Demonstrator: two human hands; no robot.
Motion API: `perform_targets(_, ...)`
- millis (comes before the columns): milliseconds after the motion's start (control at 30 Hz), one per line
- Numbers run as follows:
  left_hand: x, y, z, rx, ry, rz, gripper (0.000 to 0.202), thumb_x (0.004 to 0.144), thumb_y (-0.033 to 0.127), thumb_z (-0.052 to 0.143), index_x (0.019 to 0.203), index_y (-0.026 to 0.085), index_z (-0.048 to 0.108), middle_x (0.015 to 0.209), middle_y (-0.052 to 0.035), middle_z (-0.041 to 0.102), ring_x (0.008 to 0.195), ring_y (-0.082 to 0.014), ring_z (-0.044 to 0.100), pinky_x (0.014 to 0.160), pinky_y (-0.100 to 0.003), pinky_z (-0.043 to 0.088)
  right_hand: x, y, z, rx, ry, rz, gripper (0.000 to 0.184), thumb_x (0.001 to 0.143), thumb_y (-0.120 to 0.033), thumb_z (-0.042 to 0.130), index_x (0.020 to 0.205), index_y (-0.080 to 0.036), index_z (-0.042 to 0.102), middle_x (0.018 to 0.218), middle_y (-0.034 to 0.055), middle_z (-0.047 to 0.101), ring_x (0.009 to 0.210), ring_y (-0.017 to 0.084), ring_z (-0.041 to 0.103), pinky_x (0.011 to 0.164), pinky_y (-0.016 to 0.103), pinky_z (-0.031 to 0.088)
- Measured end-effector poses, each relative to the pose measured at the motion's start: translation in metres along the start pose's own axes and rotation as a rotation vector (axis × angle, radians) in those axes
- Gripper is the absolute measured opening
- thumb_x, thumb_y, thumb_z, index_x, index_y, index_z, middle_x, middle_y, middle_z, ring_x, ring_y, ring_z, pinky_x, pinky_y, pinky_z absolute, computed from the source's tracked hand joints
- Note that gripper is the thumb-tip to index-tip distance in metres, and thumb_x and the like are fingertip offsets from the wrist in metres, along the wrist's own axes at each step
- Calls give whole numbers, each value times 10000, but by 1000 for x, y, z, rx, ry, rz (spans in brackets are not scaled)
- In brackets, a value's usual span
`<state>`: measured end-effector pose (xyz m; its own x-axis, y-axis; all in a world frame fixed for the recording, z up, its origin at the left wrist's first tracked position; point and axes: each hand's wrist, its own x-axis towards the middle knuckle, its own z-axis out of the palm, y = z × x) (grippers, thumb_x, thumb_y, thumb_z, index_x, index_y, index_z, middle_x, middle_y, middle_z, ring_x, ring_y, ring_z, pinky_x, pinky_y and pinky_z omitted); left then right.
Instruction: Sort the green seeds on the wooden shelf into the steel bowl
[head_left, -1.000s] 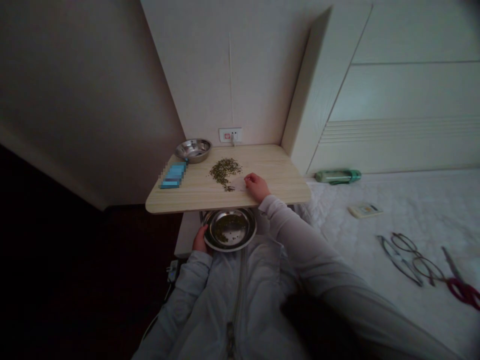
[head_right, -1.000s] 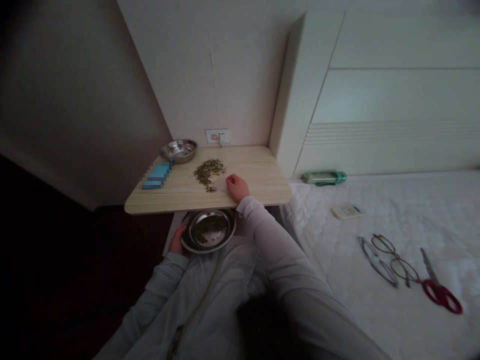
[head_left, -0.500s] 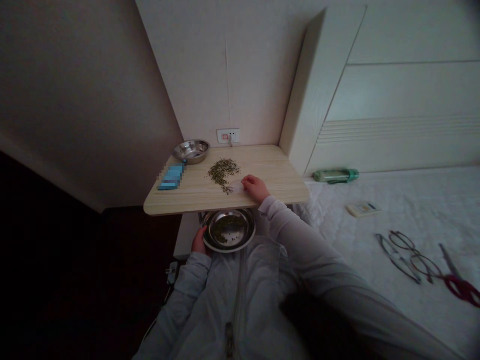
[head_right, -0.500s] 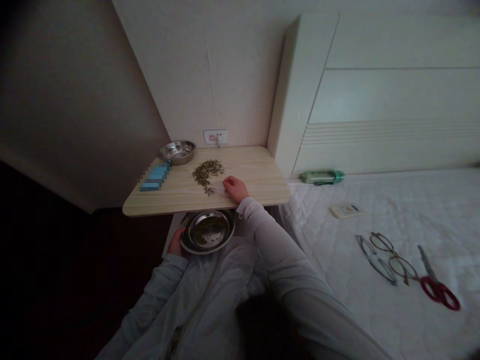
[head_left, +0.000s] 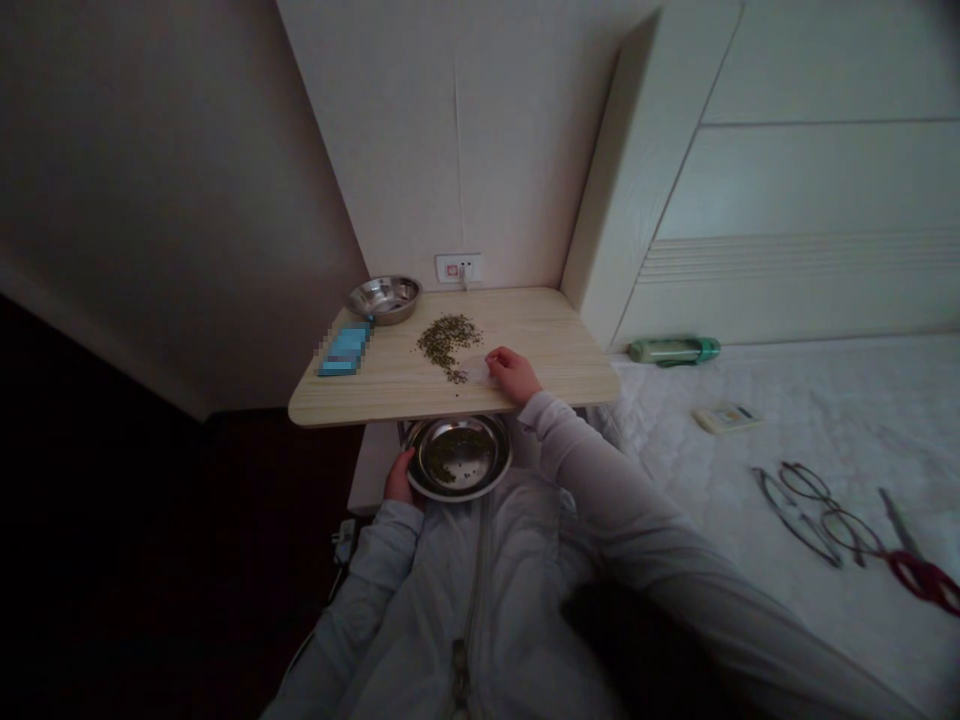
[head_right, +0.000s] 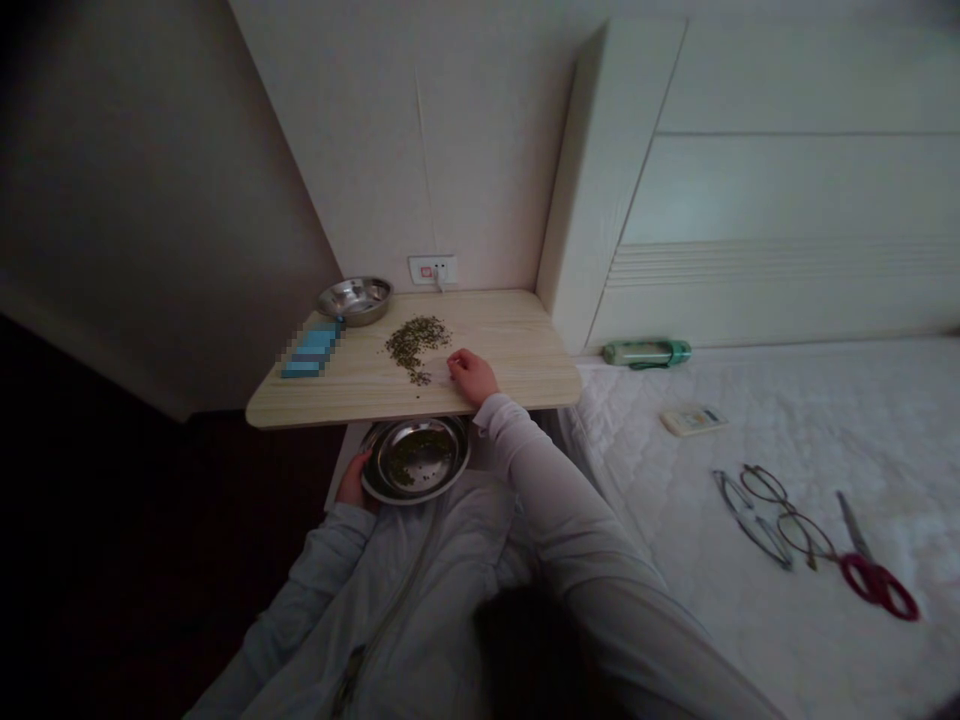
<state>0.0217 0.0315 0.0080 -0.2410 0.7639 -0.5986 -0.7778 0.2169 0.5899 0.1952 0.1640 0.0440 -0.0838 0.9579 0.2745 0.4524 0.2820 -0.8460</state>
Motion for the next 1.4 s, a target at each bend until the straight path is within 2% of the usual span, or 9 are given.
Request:
perform_targets(233,0,0,1,29,19,18,151,679,168,456,606,126,581,476,-31,586,767,-191,589,687,-282,470,-2,-4,-1,9,-53,2,135,691,-281,441,695,-170,518,516,-40,510,516,90,457,533,211,338)
perform_targets(467,-2,1,2,30,15,7,157,684,172,448,628,118,584,493,-30,591,757,-187,588,668,-279,473,-2,-2,-2,46,-21,-3,147,699,-287,427,719,-170,514,526,-41,516,517,88,461,531,208,341)
perform_targets(933,-2,1,2,34,6,3,172,692,164,445,583,129,573,454,-16,571,690,-164,598,638,-265,474,-7,-8,2,-98,-152,-27,177,707,-294,438,769,-177,555,589,-22,579,558,95,485,551,212,344)
perform_targets(1400,-1,0,1,11,13,15,146,675,181,465,619,118,585,536,-48,607,729,-191,593,670,-280,466,-21,-19,2,-83,-290,-36,178,707,-311,455,759,-175,557,576,-26,577,550,87,481,543,202,341)
